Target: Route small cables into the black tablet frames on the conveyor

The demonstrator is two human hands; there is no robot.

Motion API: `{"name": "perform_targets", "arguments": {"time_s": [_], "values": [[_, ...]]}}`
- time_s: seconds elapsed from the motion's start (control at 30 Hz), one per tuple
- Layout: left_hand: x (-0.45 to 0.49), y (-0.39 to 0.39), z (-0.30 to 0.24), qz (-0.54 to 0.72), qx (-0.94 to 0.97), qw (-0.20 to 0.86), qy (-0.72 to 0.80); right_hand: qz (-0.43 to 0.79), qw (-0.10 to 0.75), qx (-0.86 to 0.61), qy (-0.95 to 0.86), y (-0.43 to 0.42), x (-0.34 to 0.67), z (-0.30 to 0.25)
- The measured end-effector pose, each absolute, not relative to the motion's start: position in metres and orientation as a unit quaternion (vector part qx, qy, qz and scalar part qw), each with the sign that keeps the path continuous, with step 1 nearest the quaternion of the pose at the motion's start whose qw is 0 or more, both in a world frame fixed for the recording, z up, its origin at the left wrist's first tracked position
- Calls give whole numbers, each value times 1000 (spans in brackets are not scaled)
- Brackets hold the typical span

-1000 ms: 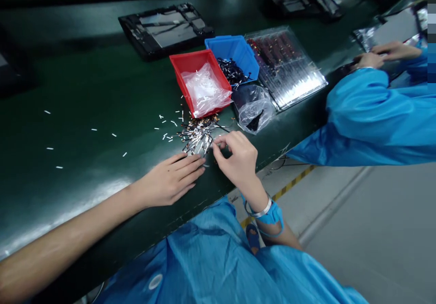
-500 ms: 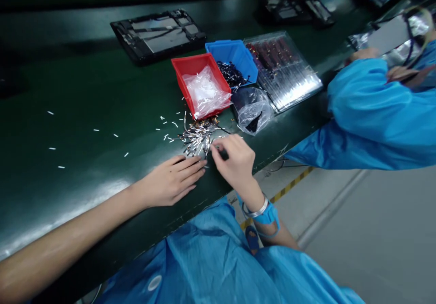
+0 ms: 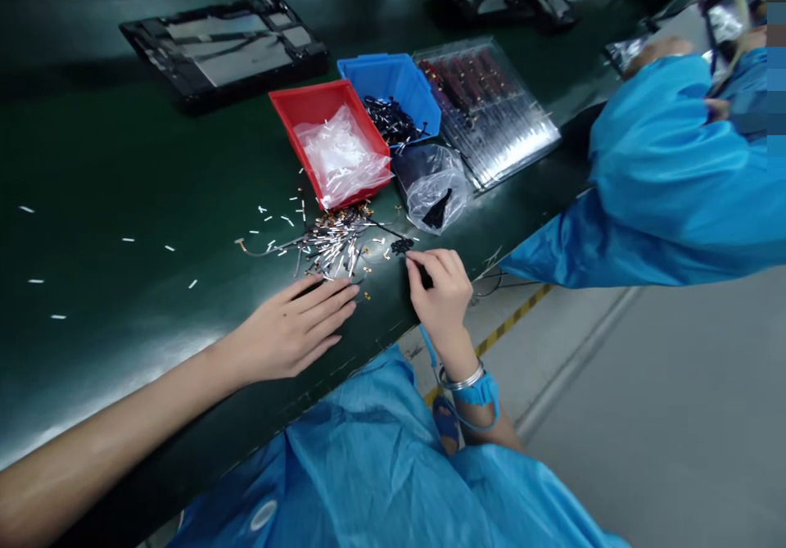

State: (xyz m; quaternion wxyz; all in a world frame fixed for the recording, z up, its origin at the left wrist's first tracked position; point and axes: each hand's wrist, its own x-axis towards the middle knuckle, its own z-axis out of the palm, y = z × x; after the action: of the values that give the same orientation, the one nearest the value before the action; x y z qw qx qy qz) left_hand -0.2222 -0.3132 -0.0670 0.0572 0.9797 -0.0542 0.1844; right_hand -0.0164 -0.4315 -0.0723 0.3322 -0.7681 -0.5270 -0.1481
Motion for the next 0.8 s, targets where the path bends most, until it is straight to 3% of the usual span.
{"name": "perform_targets", "arguments": {"time_s": [0.5,0.8], "values": [[-223,-312,-66,160,982,78,-58,-66,315,-789,-523,-433,-27,-65],[-224,-316,-66,186,978,61,-70,-42,402,-786,-469,-454,-28,-71]]}}
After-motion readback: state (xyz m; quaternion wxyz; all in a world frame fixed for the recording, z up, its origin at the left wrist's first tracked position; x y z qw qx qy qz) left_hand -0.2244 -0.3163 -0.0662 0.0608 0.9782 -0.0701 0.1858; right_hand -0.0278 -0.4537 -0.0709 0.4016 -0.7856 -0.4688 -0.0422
